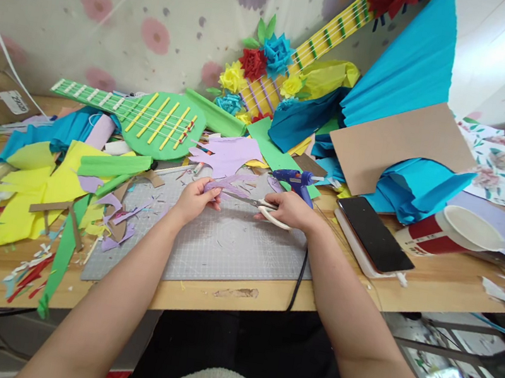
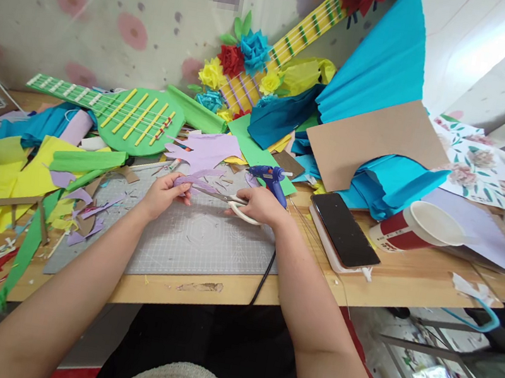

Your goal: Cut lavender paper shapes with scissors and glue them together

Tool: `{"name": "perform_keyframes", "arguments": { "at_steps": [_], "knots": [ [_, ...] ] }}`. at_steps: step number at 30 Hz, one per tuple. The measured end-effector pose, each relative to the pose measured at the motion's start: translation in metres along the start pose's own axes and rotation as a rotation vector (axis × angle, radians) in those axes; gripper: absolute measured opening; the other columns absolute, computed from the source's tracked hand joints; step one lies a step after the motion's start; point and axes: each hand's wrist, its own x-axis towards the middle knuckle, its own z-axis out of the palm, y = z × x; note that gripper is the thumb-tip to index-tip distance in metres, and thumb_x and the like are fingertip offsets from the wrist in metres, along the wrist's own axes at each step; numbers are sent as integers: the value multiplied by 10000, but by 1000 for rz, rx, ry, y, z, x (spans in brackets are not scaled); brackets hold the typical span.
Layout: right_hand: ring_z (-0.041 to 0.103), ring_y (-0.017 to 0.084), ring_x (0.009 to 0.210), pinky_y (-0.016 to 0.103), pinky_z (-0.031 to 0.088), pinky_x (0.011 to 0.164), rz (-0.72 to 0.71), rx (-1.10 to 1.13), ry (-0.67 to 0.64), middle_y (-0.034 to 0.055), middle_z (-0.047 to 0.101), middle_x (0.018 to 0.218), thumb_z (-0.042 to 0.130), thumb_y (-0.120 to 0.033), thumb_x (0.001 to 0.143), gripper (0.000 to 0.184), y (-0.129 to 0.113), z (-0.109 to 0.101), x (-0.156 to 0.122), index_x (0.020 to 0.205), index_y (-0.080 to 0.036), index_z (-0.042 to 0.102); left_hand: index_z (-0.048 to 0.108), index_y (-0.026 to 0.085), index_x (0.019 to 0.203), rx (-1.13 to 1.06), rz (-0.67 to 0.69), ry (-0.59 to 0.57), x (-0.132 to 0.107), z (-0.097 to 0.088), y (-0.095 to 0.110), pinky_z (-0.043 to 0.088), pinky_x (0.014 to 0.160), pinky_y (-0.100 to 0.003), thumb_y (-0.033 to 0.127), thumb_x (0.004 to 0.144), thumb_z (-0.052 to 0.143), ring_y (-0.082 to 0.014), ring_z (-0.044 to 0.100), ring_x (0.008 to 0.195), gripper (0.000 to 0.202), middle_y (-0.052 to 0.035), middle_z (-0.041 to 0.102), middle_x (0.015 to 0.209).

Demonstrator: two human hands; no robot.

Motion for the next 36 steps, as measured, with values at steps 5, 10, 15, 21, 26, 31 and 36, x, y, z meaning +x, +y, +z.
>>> {"name": "perform_keyframes", "arguments": {
  "at_steps": [5,10,15,21,26,31,36],
  "knots": [
    [330,101,555,238,211,519,6,7,7,-37,374,520,565,-621,633,451,2,0,1,566,-187,464,530,149,736,-17,-9,10,1,-2,-2,515,518,-262,327,655,654,-99,555,440,232,30,565,559],
    [371,107,566,233,217,519,11,11,-21,-32,426,551,565,-673,598,482,3,0,1,624,-195,510,525,150,733,-8,-14,7,1,-1,-2,511,520,-264,317,664,649,-106,565,454,219,27,566,564],
    [383,110,564,234,219,516,18,-28,-25,-29,437,551,565,-696,579,508,3,0,1,613,-196,486,522,146,716,12,-9,0,1,1,0,493,493,-236,314,663,646,-98,562,452,216,30,561,559],
    [383,109,560,237,218,519,25,-38,-37,-34,436,546,567,-695,579,504,0,-1,0,616,-200,478,524,143,727,14,-5,2,1,1,-1,496,492,-238,313,663,648,-98,564,450,220,29,563,565],
    [357,106,556,241,212,524,36,-34,-7,-36,412,533,580,-671,588,484,1,1,1,598,-197,481,525,149,728,11,-18,14,2,0,-4,502,491,-239,331,653,658,-101,566,452,238,27,566,564],
    [334,104,561,240,205,535,28,-17,11,-38,383,521,570,-689,577,508,5,3,3,578,-190,476,518,146,729,5,-18,13,2,1,-2,506,495,-240,355,642,665,-101,570,454,270,27,567,567],
    [319,97,553,235,199,531,26,-11,12,-42,376,514,572,-681,584,509,3,1,2,562,-184,461,510,145,721,4,-27,17,1,1,-1,510,495,-242,352,636,663,-100,567,448,271,30,567,561]
  ]
}}
